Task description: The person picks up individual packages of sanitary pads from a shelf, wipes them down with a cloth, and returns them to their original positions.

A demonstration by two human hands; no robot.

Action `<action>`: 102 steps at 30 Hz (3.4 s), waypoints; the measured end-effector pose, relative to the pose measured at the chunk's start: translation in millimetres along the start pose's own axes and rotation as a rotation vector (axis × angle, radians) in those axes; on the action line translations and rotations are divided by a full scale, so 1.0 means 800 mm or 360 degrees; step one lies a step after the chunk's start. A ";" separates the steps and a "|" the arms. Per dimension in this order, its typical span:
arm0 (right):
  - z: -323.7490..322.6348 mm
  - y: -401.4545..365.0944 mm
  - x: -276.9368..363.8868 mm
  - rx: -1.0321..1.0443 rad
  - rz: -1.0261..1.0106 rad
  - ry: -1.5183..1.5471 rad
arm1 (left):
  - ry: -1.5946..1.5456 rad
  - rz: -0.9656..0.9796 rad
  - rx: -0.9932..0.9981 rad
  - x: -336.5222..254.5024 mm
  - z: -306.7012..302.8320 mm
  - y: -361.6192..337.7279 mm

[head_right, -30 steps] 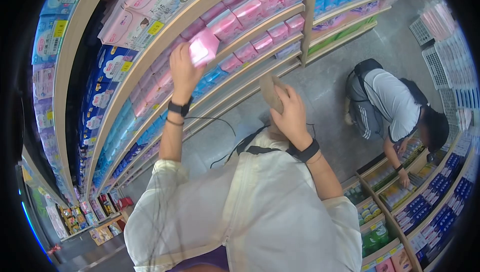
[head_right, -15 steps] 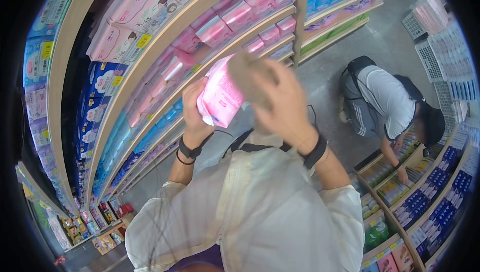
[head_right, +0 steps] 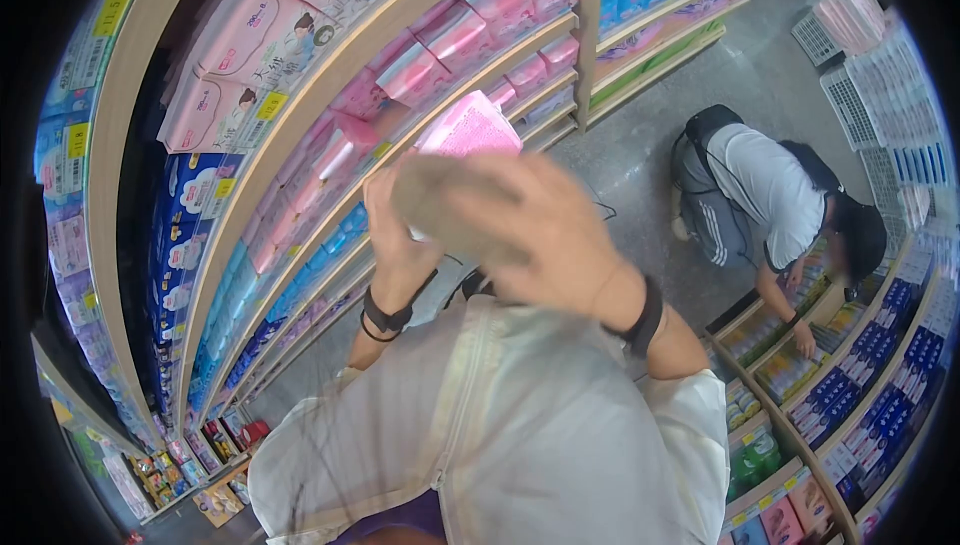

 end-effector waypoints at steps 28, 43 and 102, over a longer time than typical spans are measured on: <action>0.024 -0.008 -0.004 -0.0580 -0.0021 -0.0752 | -0.2828 -0.1458 0.0005 -0.034 0.018 0.025; 0.028 -0.030 0.023 -0.0049 -0.0400 -0.0748 | -0.3777 -0.1122 0.0259 -0.012 0.015 0.001; 0.038 -0.063 -0.018 -0.0539 0.0940 0.1577 | -0.0499 -0.0202 0.0047 -0.037 0.003 0.004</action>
Point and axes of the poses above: each hand's wrist, its own y-axis towards the middle knuckle, its own z-axis out of the palm, x = y × z, the point moved 1 cm from there along y, towards the middle knuckle, and after that the axes turned 8 degrees about x, right-handed, at the moved point
